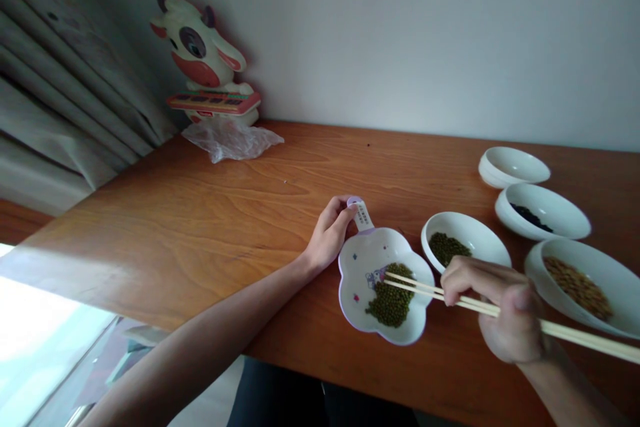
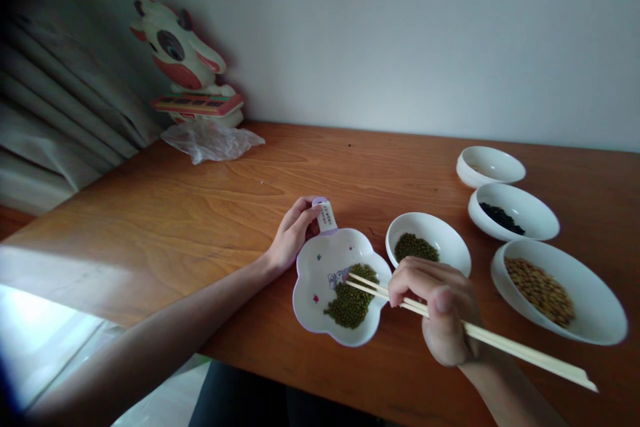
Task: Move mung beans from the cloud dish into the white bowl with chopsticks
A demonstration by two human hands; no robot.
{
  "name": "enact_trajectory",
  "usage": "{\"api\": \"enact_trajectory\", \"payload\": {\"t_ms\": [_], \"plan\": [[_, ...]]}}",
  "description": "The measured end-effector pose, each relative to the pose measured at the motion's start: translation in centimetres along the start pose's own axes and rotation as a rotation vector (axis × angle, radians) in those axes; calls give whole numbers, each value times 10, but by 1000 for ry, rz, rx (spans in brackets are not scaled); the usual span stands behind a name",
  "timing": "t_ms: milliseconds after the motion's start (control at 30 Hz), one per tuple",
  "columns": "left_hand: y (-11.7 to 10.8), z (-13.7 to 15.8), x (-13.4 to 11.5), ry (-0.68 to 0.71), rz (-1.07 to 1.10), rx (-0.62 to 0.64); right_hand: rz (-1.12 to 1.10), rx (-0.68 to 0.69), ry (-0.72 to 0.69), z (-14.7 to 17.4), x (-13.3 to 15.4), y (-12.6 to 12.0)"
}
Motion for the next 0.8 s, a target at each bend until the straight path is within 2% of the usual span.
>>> {"api": "enact_trajectory", "payload": {"t_ms": [800], "plan": [[2,0,-5,1,-27,-11,58,-40,-92,0,7,2]]}}
Point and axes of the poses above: each hand's wrist, its own z-axis away from the middle knuckle, its own y-axis out of the palm, x = y × z, the point moved 3 cm from there along -z, towards the middle knuckle, and after that the axes turned 11 degrees about x, right-handed, at the moved point
